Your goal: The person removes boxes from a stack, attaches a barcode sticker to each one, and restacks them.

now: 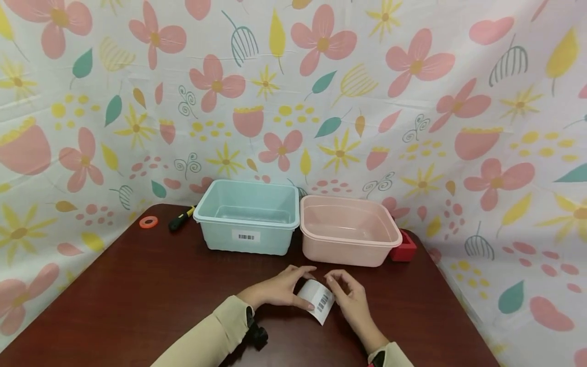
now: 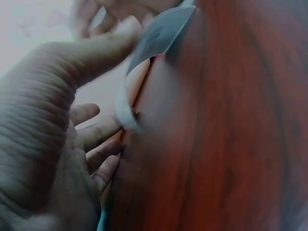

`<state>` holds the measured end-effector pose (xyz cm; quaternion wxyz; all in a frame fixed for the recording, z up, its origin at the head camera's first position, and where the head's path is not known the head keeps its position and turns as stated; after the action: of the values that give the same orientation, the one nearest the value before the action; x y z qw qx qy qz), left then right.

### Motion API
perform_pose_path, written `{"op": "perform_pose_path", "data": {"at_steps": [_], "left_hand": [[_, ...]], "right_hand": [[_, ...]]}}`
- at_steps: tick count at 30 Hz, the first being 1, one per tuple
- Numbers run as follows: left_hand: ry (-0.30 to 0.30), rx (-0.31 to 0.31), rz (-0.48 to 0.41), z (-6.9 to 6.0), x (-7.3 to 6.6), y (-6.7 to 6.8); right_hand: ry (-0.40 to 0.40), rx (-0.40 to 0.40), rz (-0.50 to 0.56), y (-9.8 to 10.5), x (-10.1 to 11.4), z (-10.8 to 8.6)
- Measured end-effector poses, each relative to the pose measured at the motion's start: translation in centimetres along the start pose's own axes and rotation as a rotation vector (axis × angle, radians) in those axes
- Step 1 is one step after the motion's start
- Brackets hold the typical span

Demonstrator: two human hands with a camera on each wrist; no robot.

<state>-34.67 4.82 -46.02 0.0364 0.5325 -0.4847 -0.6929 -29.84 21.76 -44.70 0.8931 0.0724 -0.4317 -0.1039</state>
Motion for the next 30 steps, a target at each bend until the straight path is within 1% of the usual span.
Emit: {"op": "perform_pose_path", "data": {"at_steps": [1, 3, 5, 8, 10, 12, 14, 16, 19, 21, 22, 26, 28, 29, 30], "left_hand": [[-0.002, 0.000, -0.004, 0.0, 0.0, -0.1], [-0.014, -0.006, -0.026, 0.2, 0.1, -0.1], [-0.014, -0.017, -0.074, 0.3, 0.2, -0.1], [0.014, -0.047, -0.183, 0.4, 0.7, 0.1], [0.037, -0.077, -0.252, 0.3, 1.1, 0.4], [0.049, -0.106, -0.309, 0.2, 1.3, 0.6], [0.046, -0.131, -0.368, 0.0, 1.4, 0.9], [0.042, -0.159, -0.417, -0.1, 1.5, 1.3], [0.041, -0.190, -0.479, -0.2, 1.6, 1.7], [0.038, -0.206, -0.511, -0.3, 1.7, 1.9], [0.035, -0.211, -0.524, -0.4, 1.7, 2.0], [0.019, -0.246, -0.538, -0.4, 1.7, 2.3], [0.014, -0.256, -0.534, -0.4, 1.7, 2.3], [0.013, -0.256, -0.530, -0.4, 1.7, 2.3], [0.011, -0.251, -0.527, -0.4, 1.6, 2.2]], "right_hand": [[-0.022, 0.023, -0.048, 0.2, -0.6, 0.3], [-0.032, 0.093, -0.139, 0.3, -1.5, 0.8], [-0.033, 0.183, -0.179, 0.1, -2.1, 1.1], [-0.041, 0.290, -0.152, -0.4, -2.5, 1.2], [-0.045, 0.319, -0.118, -0.6, -2.7, 1.2], [-0.047, 0.305, -0.082, -0.6, -2.7, 1.2], [-0.058, 0.268, -0.051, -0.5, -2.7, 1.3], [-0.088, 0.227, -0.009, -0.3, -2.6, 1.3], [-0.104, 0.196, 0.027, -0.4, -2.0, 1.3], [-0.054, 0.173, 0.011, -0.4, -0.8, 1.5], [-0.012, 0.154, -0.009, -0.3, 0.0, 1.5], [0.202, 0.073, -0.115, -0.4, 2.6, 1.8], [0.259, 0.070, -0.157, -0.7, 2.7, 1.6], [0.279, 0.080, -0.172, -0.9, 2.5, 1.6], [0.281, 0.089, -0.182, -1.0, 2.3, 1.5]]}}
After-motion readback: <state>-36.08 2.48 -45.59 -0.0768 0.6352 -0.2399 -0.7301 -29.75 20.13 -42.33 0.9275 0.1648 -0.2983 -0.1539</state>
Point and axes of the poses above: each hand's wrist, its own z-axis towards the middle knuckle, its own y-axis out of the back of the hand, x = y × z, the point moved 7 cm from there along z, towards the middle knuckle, and after that the axes turned 12 degrees about y, right-handed, at the moved point
